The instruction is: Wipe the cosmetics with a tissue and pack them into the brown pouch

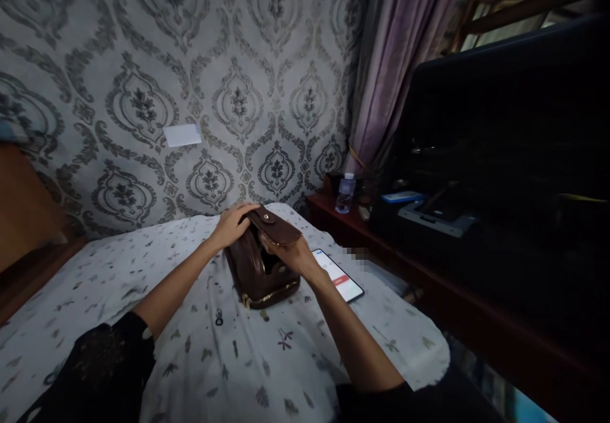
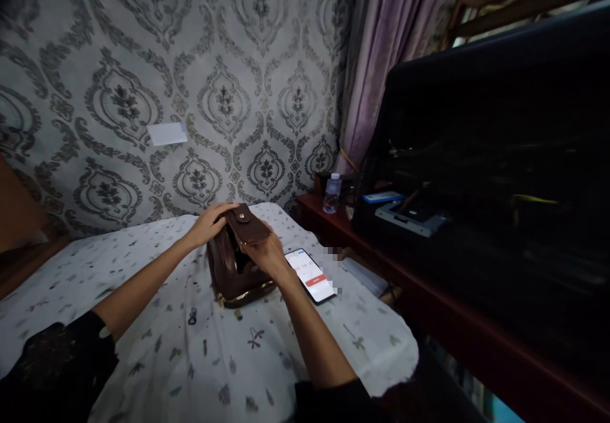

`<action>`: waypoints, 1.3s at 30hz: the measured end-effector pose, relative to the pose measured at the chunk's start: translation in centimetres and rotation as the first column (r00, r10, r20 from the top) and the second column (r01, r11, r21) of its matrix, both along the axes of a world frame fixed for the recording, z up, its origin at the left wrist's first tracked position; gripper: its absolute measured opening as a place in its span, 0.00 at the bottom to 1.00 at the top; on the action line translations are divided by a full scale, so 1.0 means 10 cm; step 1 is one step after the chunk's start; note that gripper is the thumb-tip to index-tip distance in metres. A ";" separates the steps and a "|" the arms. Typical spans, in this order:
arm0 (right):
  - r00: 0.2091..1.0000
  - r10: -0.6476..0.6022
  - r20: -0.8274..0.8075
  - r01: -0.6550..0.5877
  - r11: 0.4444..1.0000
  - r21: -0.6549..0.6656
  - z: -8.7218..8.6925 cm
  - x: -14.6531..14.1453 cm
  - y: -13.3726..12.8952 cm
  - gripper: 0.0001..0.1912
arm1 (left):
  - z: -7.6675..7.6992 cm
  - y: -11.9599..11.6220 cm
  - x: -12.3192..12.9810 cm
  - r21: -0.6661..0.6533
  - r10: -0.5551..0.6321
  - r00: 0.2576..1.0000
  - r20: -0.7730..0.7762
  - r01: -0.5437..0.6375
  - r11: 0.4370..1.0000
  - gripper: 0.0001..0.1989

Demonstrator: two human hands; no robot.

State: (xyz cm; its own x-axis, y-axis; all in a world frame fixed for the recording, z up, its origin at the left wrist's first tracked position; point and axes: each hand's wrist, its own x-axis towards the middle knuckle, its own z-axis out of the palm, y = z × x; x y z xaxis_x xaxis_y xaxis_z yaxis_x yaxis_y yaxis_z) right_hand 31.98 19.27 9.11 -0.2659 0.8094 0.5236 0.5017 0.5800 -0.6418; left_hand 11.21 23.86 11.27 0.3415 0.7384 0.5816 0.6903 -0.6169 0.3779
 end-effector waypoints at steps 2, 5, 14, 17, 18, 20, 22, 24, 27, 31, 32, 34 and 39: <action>0.994 0.045 -0.103 -0.043 0.999 0.019 -0.08 0.05 -0.05 0.27 | -0.03 -0.16 0.06 0.011 0.010 1.000 0.007 -0.010 1.000 0.23; 0.966 0.036 -0.257 -0.030 0.999 0.027 -0.20 0.09 -0.11 0.30 | -0.07 -0.42 0.16 0.033 0.037 0.999 -0.001 -0.037 0.999 0.23; 0.911 -0.009 -0.413 0.074 0.987 0.143 -0.50 0.07 -0.23 0.30 | -0.17 -0.87 0.42 0.167 0.076 0.976 -0.206 -0.041 0.985 0.23; 0.915 0.006 -0.402 0.048 0.991 0.124 -0.50 0.11 -0.29 0.28 | -0.22 -0.87 0.46 0.189 0.113 0.977 -0.181 -0.078 0.979 0.23; 0.918 0.022 -0.395 0.028 0.992 0.119 -0.49 0.14 -0.31 0.28 | -0.23 -0.88 0.47 0.196 0.126 0.976 -0.175 -0.091 0.976 0.24; 0.923 0.067 -0.380 -0.022 0.992 0.121 -0.48 0.20 -0.35 0.28 | -0.25 -0.88 0.49 0.205 0.151 0.974 -0.171 -0.114 0.972 0.24; 0.930 0.108 -0.351 -0.069 0.990 0.121 -0.47 0.24 -0.39 0.30 | -0.26 -0.88 0.51 0.209 0.172 0.972 -0.162 -0.136 0.968 0.25; 0.941 0.122 -0.316 -0.092 0.990 0.107 -0.47 0.26 -0.42 0.30 | -0.26 -0.88 0.52 0.206 0.185 0.973 -0.138 -0.154 0.966 0.25; 0.948 0.107 -0.298 -0.086 0.993 0.083 -0.48 0.24 -0.43 0.31 | -0.27 -0.89 0.51 0.205 0.178 0.978 -0.110 -0.152 0.967 0.25; 0.943 0.037 -0.332 -0.011 0.997 0.080 -0.50 0.15 -0.39 0.29 | -0.31 -0.91 0.48 0.230 0.128 0.987 -0.093 -0.103 0.968 0.23; 0.940 0.020 -0.340 0.011 0.996 0.087 -0.50 0.13 -0.38 0.28 | -0.32 -0.91 0.48 0.235 0.112 0.990 -0.082 -0.090 0.968 0.22; 0.940 0.005 -0.342 0.034 0.993 0.110 -0.51 0.13 -0.35 0.26 | -0.34 -0.91 0.48 0.241 0.093 0.994 -0.052 -0.077 0.968 0.20; 0.974 -0.020 -0.227 0.066 0.978 0.198 -0.54 0.14 -0.31 0.24 | -0.40 -0.88 0.55 0.246 0.133 0.990 0.044 -0.139 0.959 0.16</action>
